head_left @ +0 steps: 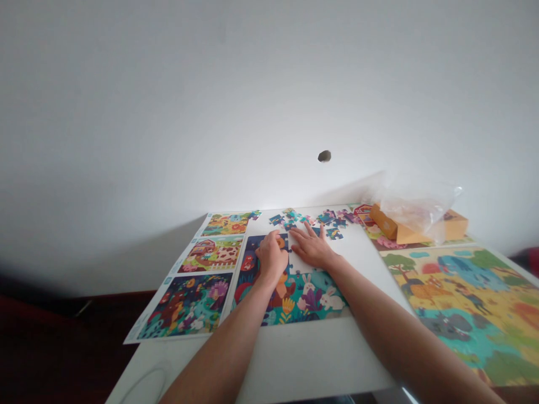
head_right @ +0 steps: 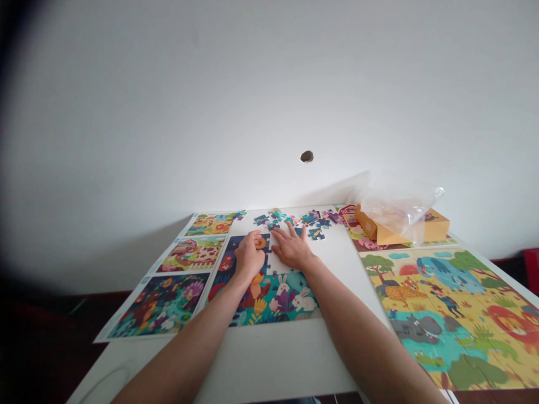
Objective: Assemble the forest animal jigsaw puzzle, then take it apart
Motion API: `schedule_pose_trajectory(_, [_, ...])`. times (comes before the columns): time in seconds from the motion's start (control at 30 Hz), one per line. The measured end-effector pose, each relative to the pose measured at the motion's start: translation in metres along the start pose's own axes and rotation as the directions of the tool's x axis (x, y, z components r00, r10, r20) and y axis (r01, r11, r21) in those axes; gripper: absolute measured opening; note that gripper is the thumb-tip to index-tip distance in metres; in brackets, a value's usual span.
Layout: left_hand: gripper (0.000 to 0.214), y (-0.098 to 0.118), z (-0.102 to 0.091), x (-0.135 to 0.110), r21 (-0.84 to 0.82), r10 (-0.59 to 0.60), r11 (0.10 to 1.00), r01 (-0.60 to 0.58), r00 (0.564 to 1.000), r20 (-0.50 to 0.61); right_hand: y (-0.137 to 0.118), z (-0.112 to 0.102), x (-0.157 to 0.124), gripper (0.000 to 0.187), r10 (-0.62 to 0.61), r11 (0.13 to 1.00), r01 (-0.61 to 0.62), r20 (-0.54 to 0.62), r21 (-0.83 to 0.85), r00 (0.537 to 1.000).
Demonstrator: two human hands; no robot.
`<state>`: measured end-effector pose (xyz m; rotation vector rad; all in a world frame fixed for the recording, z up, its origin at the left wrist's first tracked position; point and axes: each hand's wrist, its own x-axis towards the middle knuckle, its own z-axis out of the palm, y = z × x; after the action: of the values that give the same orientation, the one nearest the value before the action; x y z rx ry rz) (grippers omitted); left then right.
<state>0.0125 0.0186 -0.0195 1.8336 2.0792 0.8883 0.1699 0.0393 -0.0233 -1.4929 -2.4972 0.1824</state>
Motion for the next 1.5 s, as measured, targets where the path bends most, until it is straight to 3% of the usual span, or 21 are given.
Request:
schedule_pose_trajectory(0.37, [0.056,0.004,-0.004,-0.002,-0.025,-0.01,1.0,0.01,1.0,0.003,0.0,-0.013,-0.002,0.03,0.13,0.991,-0.13,-0.204,0.015,0.97])
schedule_pose_trajectory(0.53, [0.056,0.003,-0.003,-0.001,-0.028,-0.01,1.0,0.01,1.0,0.003,0.003,-0.01,-0.002,0.033,0.111,0.993,-0.1,-0.176,0.069,0.978])
schedule_pose_trajectory(0.83, [0.055,0.003,-0.003,-0.001,-0.034,-0.012,0.999,0.012,1.0,-0.001,0.009,-0.003,0.001,0.02,0.164,0.979,-0.137,-0.19,0.148,0.968])
schedule_pose_trajectory(1.03, [0.056,0.005,-0.004,-0.001,-0.026,-0.019,0.999,0.02,1.0,0.012,0.01,-0.003,0.0,0.022,0.161,0.981,-0.137,-0.178,0.14,0.971])
schedule_pose_trajectory(1.5, [0.049,0.001,-0.001,0.0,0.014,0.038,0.999,-0.038,0.999,-0.012,0.014,-0.002,0.001,0.047,0.177,0.977,-0.134,-0.288,0.164,0.941])
